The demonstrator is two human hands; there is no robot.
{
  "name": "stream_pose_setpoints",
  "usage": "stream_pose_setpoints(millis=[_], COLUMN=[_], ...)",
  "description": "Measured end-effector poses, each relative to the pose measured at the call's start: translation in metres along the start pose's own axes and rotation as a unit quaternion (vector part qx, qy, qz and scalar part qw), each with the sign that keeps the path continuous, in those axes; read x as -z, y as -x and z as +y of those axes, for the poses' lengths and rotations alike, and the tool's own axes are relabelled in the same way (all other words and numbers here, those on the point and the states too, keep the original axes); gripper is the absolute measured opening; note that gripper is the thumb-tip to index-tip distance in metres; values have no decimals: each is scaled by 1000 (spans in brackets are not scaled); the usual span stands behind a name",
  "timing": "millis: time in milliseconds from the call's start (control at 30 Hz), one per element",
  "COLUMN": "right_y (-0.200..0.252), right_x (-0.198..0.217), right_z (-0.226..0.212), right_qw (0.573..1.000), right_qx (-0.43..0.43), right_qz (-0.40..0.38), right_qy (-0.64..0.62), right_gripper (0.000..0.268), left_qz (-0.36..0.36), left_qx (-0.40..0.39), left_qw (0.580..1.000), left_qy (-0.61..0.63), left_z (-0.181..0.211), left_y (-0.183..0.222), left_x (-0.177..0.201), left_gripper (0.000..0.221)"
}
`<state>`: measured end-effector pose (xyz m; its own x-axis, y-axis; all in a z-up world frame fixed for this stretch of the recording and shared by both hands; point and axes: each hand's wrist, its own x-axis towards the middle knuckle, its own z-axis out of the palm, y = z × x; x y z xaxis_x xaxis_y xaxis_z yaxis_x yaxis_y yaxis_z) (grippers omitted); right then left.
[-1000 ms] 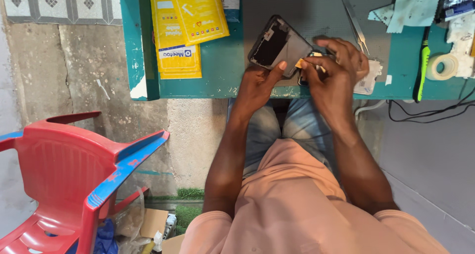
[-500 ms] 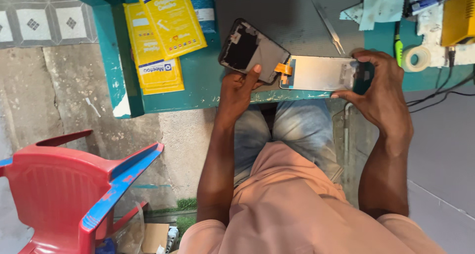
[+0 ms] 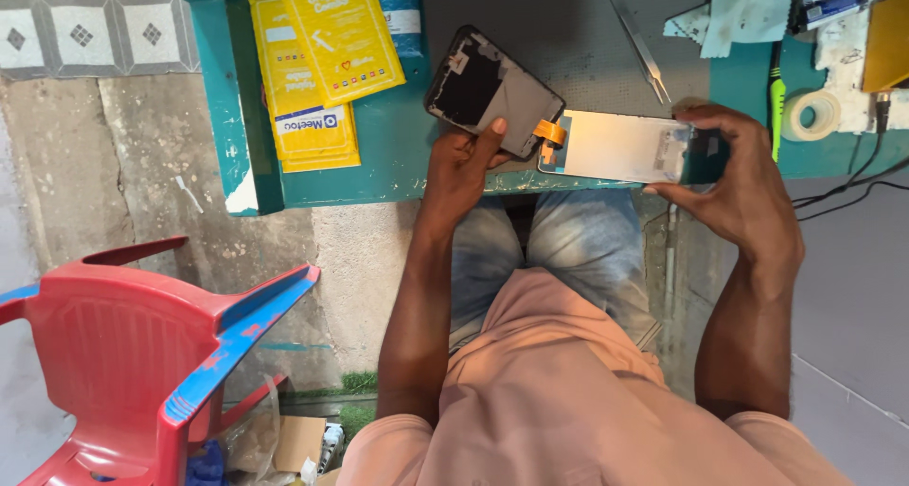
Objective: The person cleans a phone screen with a cloth, removes the old screen, and installs a new screen assembly and battery.
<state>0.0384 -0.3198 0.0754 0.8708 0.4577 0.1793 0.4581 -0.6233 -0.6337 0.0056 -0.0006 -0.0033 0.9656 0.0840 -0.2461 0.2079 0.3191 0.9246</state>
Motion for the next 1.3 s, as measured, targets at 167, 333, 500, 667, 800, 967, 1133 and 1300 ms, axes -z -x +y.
stream_pose_setpoints(millis=[167,333,500,667,800,967,1133,1300], right_y=[8,6,-8,-17,-27,-29,-34,-48], right_x=[-7,-35,-68,-97,-110,-101,-70,-50], right_z=[13,12,-11,-37,-50,-58,-73,-92], right_qw=[983,945,915,932,935,955,974,993], right_qx=[46,87,81,19,-22,18,48,88], right_qz=[43,123,175,102,78,80,87,27], right_qy=[-174,-289,-354,-347,-346,-285,-204,-78], right_gripper=[87,95,115,114,114,117,100,105], left_qz=[-5,-5,3,13,17,-2,-7,-36], left_qx=[-2,8,14,19,12,27,34,24], left_qw=[1000,1000,999,998,999,997,995,992], left_qy=[12,26,44,53,46,69,88,116], left_z=[2,3,8,11,12,6,-3,-13], left_y=[0,-2,-2,-2,-2,-3,-5,-7], left_x=[1,1,1,1,2,4,5,8], left_gripper=[45,46,45,46,46,47,49,52])
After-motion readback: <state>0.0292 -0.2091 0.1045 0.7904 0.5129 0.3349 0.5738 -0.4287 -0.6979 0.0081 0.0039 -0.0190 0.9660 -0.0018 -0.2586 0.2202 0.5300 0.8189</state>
